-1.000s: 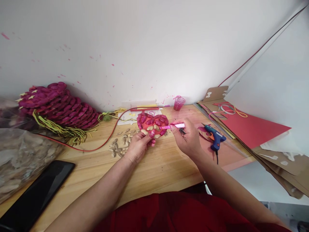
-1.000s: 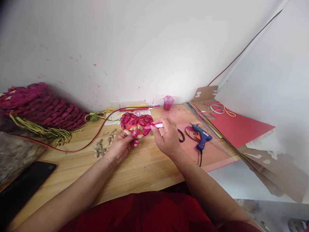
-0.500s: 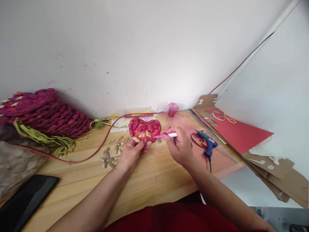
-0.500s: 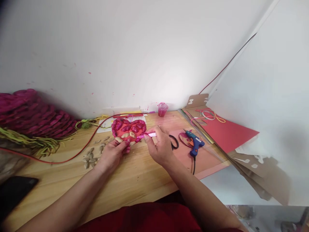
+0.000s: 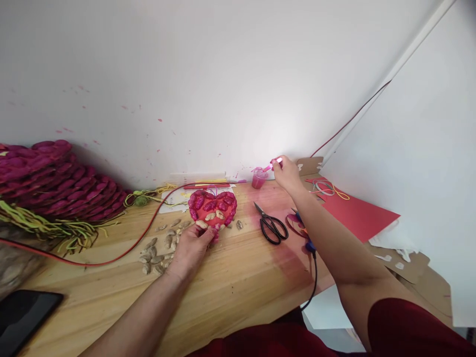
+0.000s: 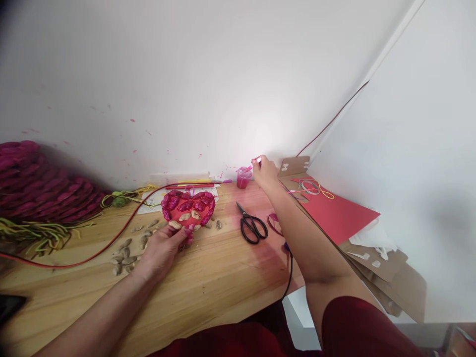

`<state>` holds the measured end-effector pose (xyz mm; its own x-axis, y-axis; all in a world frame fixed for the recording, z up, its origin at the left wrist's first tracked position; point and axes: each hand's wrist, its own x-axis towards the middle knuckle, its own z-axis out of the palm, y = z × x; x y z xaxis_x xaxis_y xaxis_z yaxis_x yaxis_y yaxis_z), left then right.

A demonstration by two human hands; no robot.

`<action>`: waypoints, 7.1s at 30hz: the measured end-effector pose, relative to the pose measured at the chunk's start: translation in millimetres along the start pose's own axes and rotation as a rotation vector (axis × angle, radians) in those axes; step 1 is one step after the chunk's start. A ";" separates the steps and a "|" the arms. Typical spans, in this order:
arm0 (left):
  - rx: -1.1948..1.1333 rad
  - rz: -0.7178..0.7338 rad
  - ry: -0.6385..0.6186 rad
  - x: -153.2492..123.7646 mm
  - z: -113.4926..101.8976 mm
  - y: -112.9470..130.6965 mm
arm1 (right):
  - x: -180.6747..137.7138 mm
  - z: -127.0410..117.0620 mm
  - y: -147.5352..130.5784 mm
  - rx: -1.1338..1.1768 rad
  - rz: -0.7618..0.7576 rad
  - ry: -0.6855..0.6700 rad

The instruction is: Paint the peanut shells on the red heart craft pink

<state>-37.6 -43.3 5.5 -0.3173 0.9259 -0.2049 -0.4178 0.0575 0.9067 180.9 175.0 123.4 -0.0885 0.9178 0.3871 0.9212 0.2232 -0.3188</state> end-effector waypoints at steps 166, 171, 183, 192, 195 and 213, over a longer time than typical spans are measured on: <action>0.428 0.252 -0.042 -16.0 5.9 25.6 | -207.1 -24.1 -60.3 0.174 -0.844 0.120; 0.400 0.240 -0.050 -14.9 5.6 26.0 | -209.0 -20.0 -56.9 0.179 -0.858 0.096; 0.376 0.172 -0.006 -12.0 3.2 28.8 | -204.8 -11.4 -48.9 0.251 -0.828 0.072; 0.410 0.160 -0.029 -11.2 1.7 25.5 | -198.4 -6.5 -46.3 0.332 -0.828 0.098; 0.422 0.160 -0.024 -9.3 0.6 23.3 | -199.9 -5.7 -45.1 0.344 -0.839 0.067; 0.524 0.167 -0.024 -8.2 -2.5 20.6 | -194.5 -3.7 -44.3 0.307 -0.869 0.082</action>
<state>-45.7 -50.6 25.0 -0.3209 0.9463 -0.0398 0.1180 0.0817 0.9896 158.7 -14.6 65.5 -0.6636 0.3637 0.6537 0.4016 0.9104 -0.0988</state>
